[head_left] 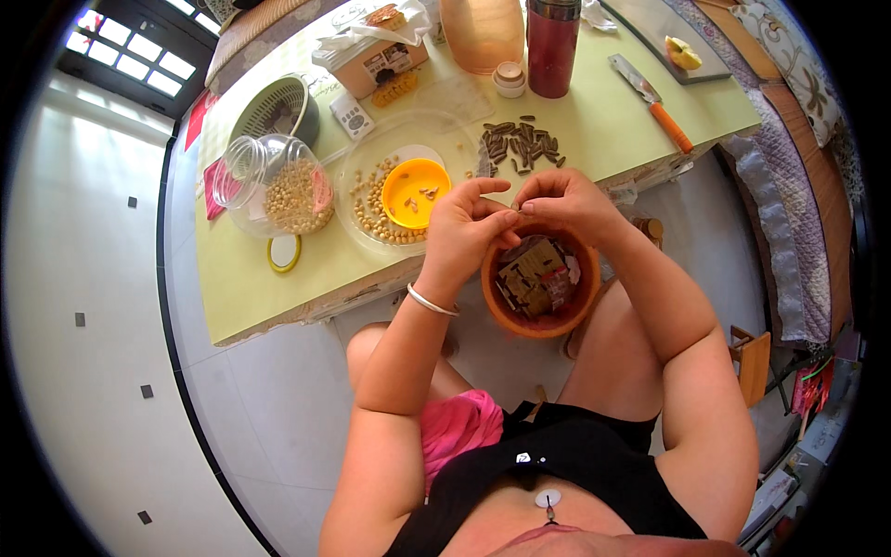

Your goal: The person sits on the floor and shells legumes by hand, separating the kernels from the pods. The kernels are placed into a yellow bowl, while the empty pods are discarded into a small clay pot held in the lap.

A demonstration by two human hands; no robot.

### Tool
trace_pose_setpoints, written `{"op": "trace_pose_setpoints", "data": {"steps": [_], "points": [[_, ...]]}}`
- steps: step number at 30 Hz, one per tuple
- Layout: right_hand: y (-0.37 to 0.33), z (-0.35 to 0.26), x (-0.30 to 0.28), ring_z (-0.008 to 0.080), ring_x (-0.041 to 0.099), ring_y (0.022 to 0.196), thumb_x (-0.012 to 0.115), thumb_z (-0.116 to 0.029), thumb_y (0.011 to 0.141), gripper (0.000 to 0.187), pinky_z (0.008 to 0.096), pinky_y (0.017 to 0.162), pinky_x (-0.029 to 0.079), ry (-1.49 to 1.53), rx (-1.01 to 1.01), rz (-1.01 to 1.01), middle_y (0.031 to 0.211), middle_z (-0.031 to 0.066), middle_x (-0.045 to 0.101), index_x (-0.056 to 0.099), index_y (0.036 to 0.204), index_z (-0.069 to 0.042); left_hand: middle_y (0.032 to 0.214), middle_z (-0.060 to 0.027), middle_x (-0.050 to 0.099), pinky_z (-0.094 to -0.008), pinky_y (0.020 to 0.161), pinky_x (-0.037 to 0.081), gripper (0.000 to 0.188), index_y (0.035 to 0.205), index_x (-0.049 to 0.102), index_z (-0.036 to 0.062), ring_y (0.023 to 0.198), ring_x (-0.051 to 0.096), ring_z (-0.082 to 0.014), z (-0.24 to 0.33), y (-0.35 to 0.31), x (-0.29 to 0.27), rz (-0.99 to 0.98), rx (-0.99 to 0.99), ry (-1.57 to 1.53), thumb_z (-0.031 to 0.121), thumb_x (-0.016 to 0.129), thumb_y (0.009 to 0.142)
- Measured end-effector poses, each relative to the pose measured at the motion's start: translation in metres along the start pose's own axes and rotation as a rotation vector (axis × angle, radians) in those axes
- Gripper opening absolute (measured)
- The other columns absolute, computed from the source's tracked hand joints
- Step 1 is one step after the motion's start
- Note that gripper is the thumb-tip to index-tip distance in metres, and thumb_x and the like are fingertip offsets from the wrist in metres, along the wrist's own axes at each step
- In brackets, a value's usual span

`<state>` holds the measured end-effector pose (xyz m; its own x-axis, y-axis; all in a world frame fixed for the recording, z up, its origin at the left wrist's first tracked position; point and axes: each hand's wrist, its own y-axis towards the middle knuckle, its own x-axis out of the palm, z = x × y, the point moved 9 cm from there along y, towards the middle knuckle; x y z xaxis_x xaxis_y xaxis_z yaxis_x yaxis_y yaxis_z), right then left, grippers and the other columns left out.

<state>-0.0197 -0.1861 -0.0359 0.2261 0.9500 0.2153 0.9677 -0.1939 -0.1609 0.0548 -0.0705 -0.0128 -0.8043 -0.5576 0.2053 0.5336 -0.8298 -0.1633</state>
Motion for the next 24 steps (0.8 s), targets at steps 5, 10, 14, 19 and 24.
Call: {"op": "trace_pose_setpoints", "data": {"steps": [5,10,14,19,24], "points": [[0.0,0.002,0.004,0.0036,0.047,0.059,0.072,-0.014,0.086,0.013,0.0186,0.052,0.035,0.131,0.051,0.003,0.076,-0.0013,0.062,0.069,0.094,-0.004,0.085,-0.0147,0.072,-0.0257,0.057,0.057,0.036,0.121,0.056,-0.0069,0.064,0.069,-0.0167,-0.003,0.001,0.001,0.013,-0.024,0.025,-0.001,0.068,0.088],[0.001,0.009,0.003,0.0039,0.045,0.057,0.072,-0.012,0.085,0.011,0.0185,0.051,0.033,0.165,0.088,-0.003,0.073,-0.0009,0.061,0.069,0.091,-0.004,0.084,-0.014,0.072,-0.0251,0.056,0.056,0.034,0.119,0.056,-0.0068,0.062,0.068,-0.0152,-0.004,0.002,0.0,0.014,0.003,0.072,-0.001,0.069,0.088],[0.003,0.014,0.004,0.0038,0.044,0.056,0.07,-0.009,0.084,0.007,0.0188,0.05,0.033,0.222,0.072,-0.041,0.073,-0.0011,0.061,0.068,0.087,-0.004,0.084,-0.0142,0.072,-0.0245,0.055,0.055,0.033,0.118,0.057,-0.0067,0.062,0.067,-0.0141,-0.008,0.003,0.005,-0.04,-0.065,-0.03,-0.003,0.068,0.087],[0.002,0.014,0.001,0.0031,0.044,0.056,0.066,-0.008,0.083,0.004,0.019,0.05,0.033,0.169,0.038,0.062,0.073,-0.0019,0.06,0.066,0.085,-0.004,0.083,-0.012,0.073,-0.0238,0.054,0.054,0.018,0.107,0.065,-0.0022,0.061,0.068,-0.0138,0.004,-0.004,0.008,0.077,0.15,0.246,-0.004,0.065,0.089],[-0.001,0.007,0.002,0.0028,0.045,0.057,0.065,-0.007,0.083,0.004,0.0191,0.051,0.034,0.155,0.023,0.076,0.073,-0.0023,0.061,0.066,0.084,-0.004,0.08,-0.0109,0.073,-0.0248,0.054,0.053,0.011,0.1,0.067,-0.0009,0.061,0.07,-0.0138,0.03,-0.016,0.022,0.168,0.478,0.596,-0.003,0.063,0.09]]}}
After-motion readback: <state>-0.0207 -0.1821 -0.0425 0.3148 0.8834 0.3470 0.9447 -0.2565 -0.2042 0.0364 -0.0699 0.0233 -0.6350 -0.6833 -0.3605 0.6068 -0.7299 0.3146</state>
